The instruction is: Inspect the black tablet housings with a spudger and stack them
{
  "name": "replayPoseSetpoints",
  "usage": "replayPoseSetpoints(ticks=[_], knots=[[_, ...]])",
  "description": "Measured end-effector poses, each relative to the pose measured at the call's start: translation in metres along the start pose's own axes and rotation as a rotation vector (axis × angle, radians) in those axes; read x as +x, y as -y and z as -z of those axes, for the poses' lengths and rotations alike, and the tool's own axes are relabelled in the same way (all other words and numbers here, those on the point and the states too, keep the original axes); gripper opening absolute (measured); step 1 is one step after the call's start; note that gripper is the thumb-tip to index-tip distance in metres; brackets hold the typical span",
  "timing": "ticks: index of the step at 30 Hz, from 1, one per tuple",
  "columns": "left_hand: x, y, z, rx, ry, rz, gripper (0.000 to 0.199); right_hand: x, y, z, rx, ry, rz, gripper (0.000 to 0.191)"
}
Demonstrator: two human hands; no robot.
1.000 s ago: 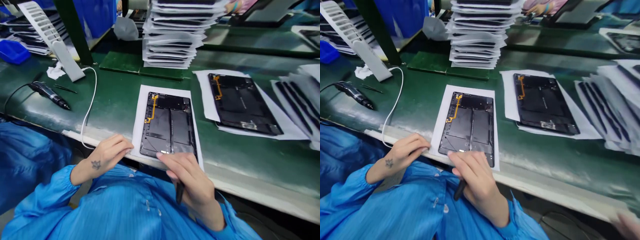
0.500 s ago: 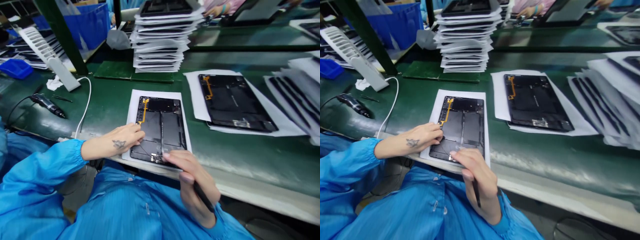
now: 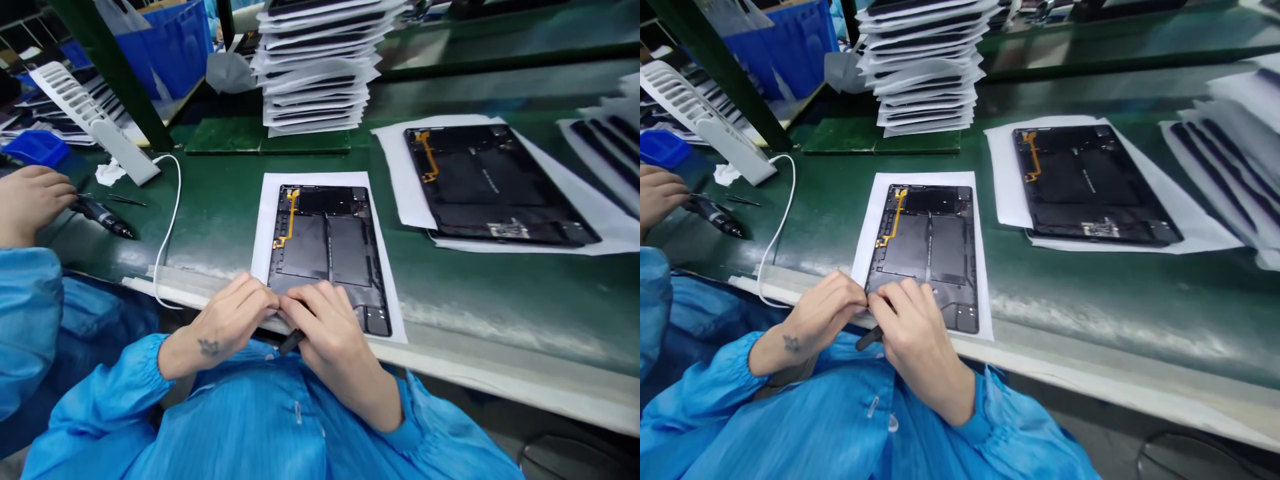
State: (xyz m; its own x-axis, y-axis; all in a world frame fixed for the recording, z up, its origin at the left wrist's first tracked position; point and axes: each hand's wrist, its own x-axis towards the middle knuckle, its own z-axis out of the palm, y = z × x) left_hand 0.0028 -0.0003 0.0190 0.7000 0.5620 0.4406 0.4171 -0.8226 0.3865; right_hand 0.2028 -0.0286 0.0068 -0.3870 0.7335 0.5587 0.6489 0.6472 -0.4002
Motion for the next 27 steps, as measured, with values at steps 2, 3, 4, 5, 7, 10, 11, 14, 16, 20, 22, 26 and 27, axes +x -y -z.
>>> replayPoseSetpoints(ticks=[2, 3, 4, 5, 7, 10, 11, 14, 16, 20, 22, 26, 27], knots=[[-0.0026, -0.0016, -0.0024, -0.061, -0.083, 0.061, 0.010, 0.0017, -0.0002, -0.0052, 0.011, -0.005, 0.005, 0.025], [-0.0033, -0.0026, -0.0030, -0.086, -0.136, 0.112, 0.009, 0.0020, -0.0005, -0.0071, 0.029, -0.008, -0.008, 0.024], [-0.0037, -0.0038, -0.0035, -0.108, -0.191, 0.170, 0.009, 0.0020, -0.0010, -0.0085, 0.052, -0.011, -0.029, 0.022], [-0.0040, -0.0052, -0.0039, -0.129, -0.240, 0.228, 0.010, 0.0018, -0.0014, -0.0096, 0.077, -0.013, -0.051, 0.020], [-0.0047, -0.0080, -0.0051, -0.166, -0.300, 0.308, 0.010, 0.0013, -0.0023, -0.0111, 0.118, -0.019, -0.084, 0.018], [-0.0052, -0.0104, -0.0082, -0.209, -0.320, 0.350, 0.009, 0.0007, -0.0032, -0.0120, 0.136, -0.007, -0.099, 0.019], [-0.0051, -0.0105, -0.0092, -0.222, -0.319, 0.358, 0.009, 0.0006, -0.0034, -0.0121, 0.136, 0.001, -0.098, 0.019], [-0.0041, -0.0091, -0.0106, -0.260, -0.306, 0.380, 0.008, 0.0009, -0.0037, -0.0120, 0.127, 0.018, -0.090, 0.019], [-0.0029, -0.0080, -0.0102, -0.278, -0.296, 0.389, 0.007, 0.0015, -0.0036, -0.0115, 0.119, 0.020, -0.085, 0.018], [0.0008, -0.0080, -0.0084, -0.281, -0.277, 0.395, 0.006, 0.0035, -0.0029, -0.0098, 0.106, 0.022, -0.076, 0.021], [0.0024, -0.0093, -0.0075, -0.274, -0.258, 0.400, 0.006, 0.0044, -0.0022, -0.0092, 0.107, 0.017, -0.073, 0.024], [0.0026, -0.0106, -0.0059, -0.227, -0.206, 0.431, 0.008, 0.0035, -0.0027, -0.0080, 0.114, -0.004, -0.065, 0.024], [0.0020, -0.0102, -0.0056, -0.201, -0.192, 0.429, 0.008, 0.0023, -0.0035, -0.0073, 0.113, -0.012, -0.061, 0.024]])
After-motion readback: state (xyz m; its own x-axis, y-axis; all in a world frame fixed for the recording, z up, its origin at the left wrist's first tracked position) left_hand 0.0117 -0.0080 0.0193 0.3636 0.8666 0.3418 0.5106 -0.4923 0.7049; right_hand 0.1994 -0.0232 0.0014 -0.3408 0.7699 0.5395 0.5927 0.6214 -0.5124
